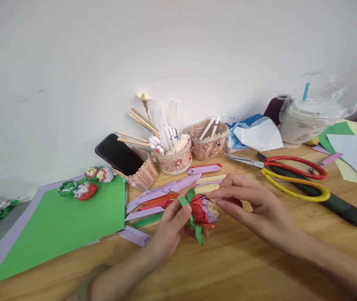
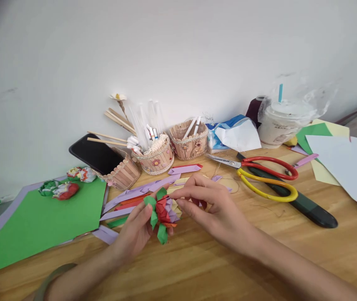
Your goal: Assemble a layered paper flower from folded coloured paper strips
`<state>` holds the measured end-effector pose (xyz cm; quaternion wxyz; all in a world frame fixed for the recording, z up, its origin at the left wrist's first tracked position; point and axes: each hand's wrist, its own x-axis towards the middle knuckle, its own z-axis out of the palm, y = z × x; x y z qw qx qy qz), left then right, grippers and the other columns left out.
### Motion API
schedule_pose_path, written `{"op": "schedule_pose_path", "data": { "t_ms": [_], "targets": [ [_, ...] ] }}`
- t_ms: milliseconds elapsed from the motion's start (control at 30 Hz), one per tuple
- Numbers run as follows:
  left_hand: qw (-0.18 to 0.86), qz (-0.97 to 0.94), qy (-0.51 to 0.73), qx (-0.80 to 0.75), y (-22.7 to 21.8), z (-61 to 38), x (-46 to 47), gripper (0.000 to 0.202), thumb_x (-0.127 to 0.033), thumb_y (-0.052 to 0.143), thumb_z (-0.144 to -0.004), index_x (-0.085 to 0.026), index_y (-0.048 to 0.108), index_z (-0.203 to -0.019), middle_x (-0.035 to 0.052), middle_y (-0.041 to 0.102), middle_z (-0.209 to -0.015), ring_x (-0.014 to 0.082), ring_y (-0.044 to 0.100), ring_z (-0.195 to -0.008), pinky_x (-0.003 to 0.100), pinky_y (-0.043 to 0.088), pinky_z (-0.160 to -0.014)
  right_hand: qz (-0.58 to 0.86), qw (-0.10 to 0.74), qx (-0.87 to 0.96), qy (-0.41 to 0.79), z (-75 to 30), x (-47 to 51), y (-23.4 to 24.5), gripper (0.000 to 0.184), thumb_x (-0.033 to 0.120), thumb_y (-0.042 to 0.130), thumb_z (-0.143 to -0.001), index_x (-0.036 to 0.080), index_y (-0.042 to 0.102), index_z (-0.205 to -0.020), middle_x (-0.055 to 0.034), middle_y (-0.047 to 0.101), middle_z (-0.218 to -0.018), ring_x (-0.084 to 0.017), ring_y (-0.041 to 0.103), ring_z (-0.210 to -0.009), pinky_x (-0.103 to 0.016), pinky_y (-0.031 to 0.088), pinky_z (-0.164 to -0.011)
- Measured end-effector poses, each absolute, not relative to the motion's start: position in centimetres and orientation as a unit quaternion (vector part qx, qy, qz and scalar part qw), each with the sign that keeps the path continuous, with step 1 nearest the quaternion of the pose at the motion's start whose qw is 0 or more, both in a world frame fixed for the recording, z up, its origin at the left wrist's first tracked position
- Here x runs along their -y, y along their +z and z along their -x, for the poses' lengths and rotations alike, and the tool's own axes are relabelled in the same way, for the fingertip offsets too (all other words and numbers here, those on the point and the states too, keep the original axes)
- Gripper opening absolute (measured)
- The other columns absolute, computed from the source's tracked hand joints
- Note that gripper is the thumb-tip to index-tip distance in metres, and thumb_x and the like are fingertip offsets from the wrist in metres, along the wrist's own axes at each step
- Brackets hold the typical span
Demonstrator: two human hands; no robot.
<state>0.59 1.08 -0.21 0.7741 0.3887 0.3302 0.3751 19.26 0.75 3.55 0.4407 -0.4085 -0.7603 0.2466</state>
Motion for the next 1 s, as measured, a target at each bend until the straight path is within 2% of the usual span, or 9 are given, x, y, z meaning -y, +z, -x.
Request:
{"op": "schedule_pose_path", "data": {
  "t_ms": [67, 167, 300, 400, 533, 633, 733, 833, 1000],
  "targets": [
    [0.798, -0.362, 0.355, -0.326, -0.1, -0.7, -1.2, 0.067, -0.053, 0.054, -0.077, -0.021, 0.035, -0.133, 0.0033, 0.066, -0.07, 0.017, 0.064, -0.053, 0.025, 0.049, -0.044, 0.401, 0.427, 0.764, 0.271, -19.3, -0.8, 3.7, 0.016, 0.017, 0.054, -0.084, 0.02, 0.069, -0.089, -0.0006, 0.054, -0.066, -0.011, 0.049, -0.061, -0.022, 0.04, -0.052],
    [0.831, -0.332, 0.325, -0.306, -0.3, -0.9, -1.5, 0.063, -0.058, 0.048, -0.078, -0.019, 0.043, -0.127, 0.0019, 0.064, -0.064, 0.0128, 0.057, -0.039, 0.023, 0.047, -0.037, 0.392, 0.404, 0.764, 0.315, -19.3, -0.6, 3.8, 0.016, 0.022, 0.054, -0.085, 0.021, 0.07, -0.088, -0.0011, 0.055, -0.068, -0.011, 0.051, -0.061, -0.022, 0.04, -0.052],
    [0.855, -0.309, 0.272, -0.316, -0.9, -1.0, -1.7, 0.061, -0.064, 0.038, -0.079, -0.012, 0.059, -0.101, 0.0016, 0.061, -0.055, 0.0109, 0.052, -0.033, 0.021, 0.043, -0.032, 0.389, 0.373, 0.771, 0.338, -19.0, -0.4, 3.9, 0.019, 0.028, 0.053, -0.085, 0.02, 0.07, -0.085, -0.002, 0.055, -0.069, -0.011, 0.052, -0.061, -0.022, 0.042, -0.052],
    [0.858, -0.308, 0.232, -0.338, -1.0, -1.0, -1.7, 0.066, -0.069, 0.033, -0.076, -0.01, 0.061, -0.081, 0.0027, 0.06, -0.053, 0.0105, 0.05, -0.031, 0.02, 0.041, -0.03, 0.382, 0.358, 0.784, 0.334, -18.8, -0.4, 3.9, 0.019, 0.028, 0.054, -0.085, 0.02, 0.071, -0.083, -0.0016, 0.054, -0.067, -0.011, 0.051, -0.061, -0.022, 0.042, -0.053],
    [0.845, -0.342, 0.214, -0.35, -0.7, -1.1, -1.5, 0.067, -0.068, 0.032, -0.078, -0.009, 0.061, -0.083, 0.0019, 0.059, -0.051, 0.0095, 0.048, -0.029, 0.019, 0.039, -0.029, 0.396, 0.338, 0.776, 0.355, -18.6, -0.3, 4.1, 0.016, 0.023, 0.056, -0.082, 0.019, 0.071, -0.077, -0.0014, 0.054, -0.067, -0.011, 0.05, -0.06, -0.022, 0.041, -0.054],
    [0.837, -0.367, 0.196, -0.356, -0.6, -1.0, -1.4, 0.068, -0.068, 0.029, -0.079, -0.008, 0.061, -0.075, 0.0027, 0.058, -0.049, 0.0085, 0.047, -0.028, 0.019, 0.038, -0.03, 0.422, 0.304, 0.746, 0.415, -18.4, -0.4, 4.3, 0.015, 0.022, 0.058, -0.079, 0.018, 0.068, -0.069, 0.0003, 0.051, -0.064, -0.009, 0.046, -0.057, -0.021, 0.039, -0.051],
    [0.834, -0.374, 0.191, -0.358, -0.7, -1.0, -1.4, 0.068, -0.07, 0.029, -0.077, -0.01, 0.058, -0.068, 0.0022, 0.057, -0.046, 0.0085, 0.047, -0.028, 0.018, 0.036, -0.029, 0.431, 0.285, 0.696, 0.498, -18.4, -0.4, 4.3, 0.015, 0.024, 0.06, -0.078, 0.017, 0.065, -0.066, 0.0025, 0.049, -0.061, -0.008, 0.043, -0.053, -0.02, 0.036, -0.048],
    [0.834, -0.384, 0.182, -0.352, -0.8, -1.0, -1.5, 0.069, -0.072, 0.031, -0.074, -0.009, 0.057, -0.064, 0.0039, 0.058, -0.047, 0.0085, 0.047, -0.028, 0.018, 0.036, -0.027, 0.423, 0.287, 0.649, 0.563, -18.4, -0.5, 4.1, 0.02, 0.032, 0.059, -0.079, 0.017, 0.061, -0.066, 0.0021, 0.052, -0.062, -0.009, 0.047, -0.055, -0.021, 0.039, -0.05],
    [0.842, -0.346, 0.179, -0.372, -0.7, -0.9, -1.6, 0.069, -0.069, 0.029, -0.078, -0.007, 0.06, -0.079, 0.0032, 0.058, -0.047, 0.01, 0.047, -0.027, 0.019, 0.037, -0.027, 0.431, 0.32, 0.647, 0.542, -18.3, -0.7, 3.8, 0.026, 0.039, 0.055, -0.081, 0.017, 0.058, -0.067, 0.0004, 0.054, -0.065, -0.011, 0.05, -0.059, -0.023, 0.041, -0.054]
  ]
}}
